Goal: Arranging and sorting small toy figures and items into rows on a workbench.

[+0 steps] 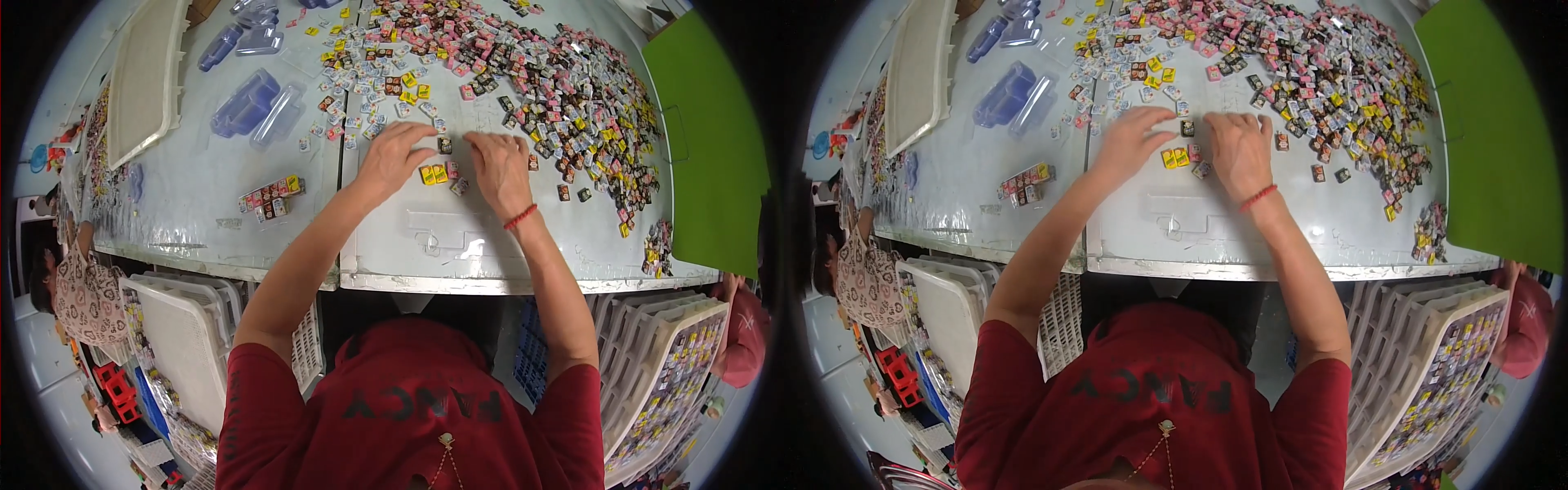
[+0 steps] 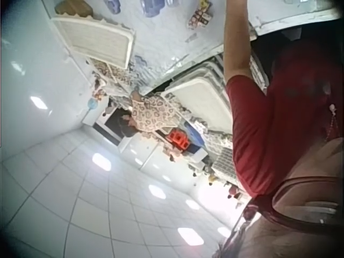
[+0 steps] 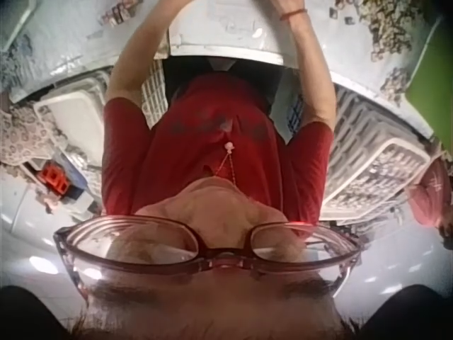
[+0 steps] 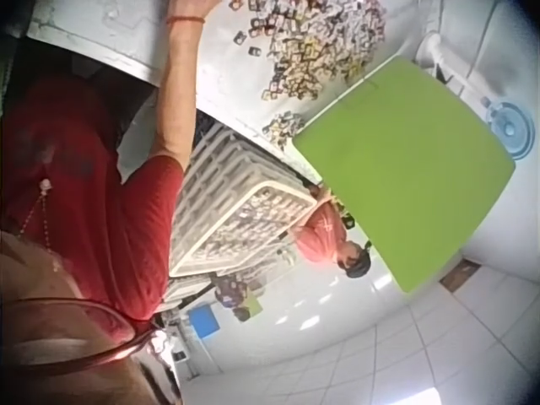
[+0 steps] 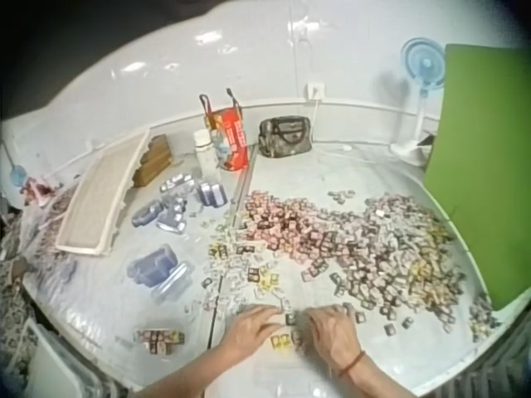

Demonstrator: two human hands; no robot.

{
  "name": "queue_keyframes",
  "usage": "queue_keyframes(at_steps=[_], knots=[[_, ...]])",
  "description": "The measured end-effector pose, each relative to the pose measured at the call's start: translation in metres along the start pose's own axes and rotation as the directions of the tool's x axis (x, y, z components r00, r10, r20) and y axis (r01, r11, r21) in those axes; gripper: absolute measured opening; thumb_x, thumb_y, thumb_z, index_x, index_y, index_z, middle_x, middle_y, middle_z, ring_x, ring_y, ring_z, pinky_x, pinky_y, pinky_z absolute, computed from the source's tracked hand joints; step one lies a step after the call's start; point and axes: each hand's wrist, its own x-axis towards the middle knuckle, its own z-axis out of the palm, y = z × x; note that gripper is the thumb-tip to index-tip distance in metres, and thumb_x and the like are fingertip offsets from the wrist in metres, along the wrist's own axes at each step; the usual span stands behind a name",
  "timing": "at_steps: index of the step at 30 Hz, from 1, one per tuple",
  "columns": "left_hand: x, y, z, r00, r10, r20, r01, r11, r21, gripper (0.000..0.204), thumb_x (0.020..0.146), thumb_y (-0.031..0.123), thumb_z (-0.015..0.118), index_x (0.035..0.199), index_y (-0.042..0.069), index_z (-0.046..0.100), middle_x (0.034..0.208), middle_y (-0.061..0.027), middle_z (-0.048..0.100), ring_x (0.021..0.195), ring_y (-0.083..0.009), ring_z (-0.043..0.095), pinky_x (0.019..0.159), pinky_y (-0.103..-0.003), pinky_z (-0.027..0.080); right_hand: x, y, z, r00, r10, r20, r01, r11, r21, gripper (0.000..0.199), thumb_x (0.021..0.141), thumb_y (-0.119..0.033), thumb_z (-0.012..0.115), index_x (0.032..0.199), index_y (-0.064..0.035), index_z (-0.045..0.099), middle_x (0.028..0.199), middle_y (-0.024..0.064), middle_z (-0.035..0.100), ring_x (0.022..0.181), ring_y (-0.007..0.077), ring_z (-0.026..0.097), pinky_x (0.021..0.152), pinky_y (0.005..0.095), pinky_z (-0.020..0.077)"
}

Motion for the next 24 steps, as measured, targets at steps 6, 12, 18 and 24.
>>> queue_keyframes(at_steps=[6, 12, 18, 24], knots=[[0.023, -0.019, 0.007, 0.995, 0.099, -0.034, -0.095, 0.992, 0.085, 0.028, 0.076, 0.003, 0.067, 0.104, 0.004, 0.063, 0.105, -0.0101, 0.062, 0.098, -0.0307, 0.057, 0.086, -0.039, 0.047, 0.029, -0.009, 0.002, 0.957, -0.244, 0.154, 0.248, 0.969, -0.004, 0.023, 0.078, -0.013, 0.066, 0.101, -0.0136, 0.066, 0.096, 0.0051, 0.065, 0.098, 0.0258, 0.057, 0.087, 0.0409, 0.0399], [0.039, -0.029, 0.011, 0.966, 0.223, 0.133, -0.241, 0.96, 0.141, 0.021, 0.076, 0.003, 0.068, 0.097, 0.005, 0.066, 0.103, -0.0068, 0.061, 0.1, -0.0264, 0.055, 0.085, -0.036, 0.047, 0.028, 0.001, 0.004, 0.955, -0.138, 0.262, 0.151, 0.988, -0.032, 0.027, 0.076, -0.015, 0.069, 0.103, -0.0144, 0.066, 0.102, 0.0041, 0.063, 0.101, 0.0246, 0.056, 0.092, 0.0407, 0.0388], [0.006, -0.024, 0.007, 0.976, 0.213, 0.042, -0.217, 0.965, 0.145, 0.021, 0.075, 0.007, 0.07, 0.096, 0.005, 0.067, 0.101, -0.0064, 0.061, 0.096, -0.0256, 0.055, 0.085, -0.035, 0.047, 0.011, 0.029, 0.0, 0.98, -0.145, 0.137, 0.151, 0.988, -0.036, 0.027, 0.078, -0.014, 0.069, 0.105, -0.0156, 0.067, 0.106, 0.0043, 0.063, 0.105, 0.0239, 0.056, 0.099, 0.044, 0.0346], [-0.043, -0.014, -0.025, 0.995, 0.1, 0.021, -0.101, 0.986, 0.135, 0.025, 0.074, 0.007, 0.07, 0.099, 0.005, 0.066, 0.101, -0.008, 0.061, 0.095, -0.0262, 0.056, 0.082, -0.035, 0.047, -0.014, 0.03, -0.01, 0.98, -0.177, 0.092, 0.176, 0.984, 0.022, 0.03, 0.075, -0.011, 0.071, 0.105, -0.0163, 0.066, 0.104, 0.0017, 0.063, 0.104, 0.0223, 0.055, 0.102, 0.0452, 0.0304]])
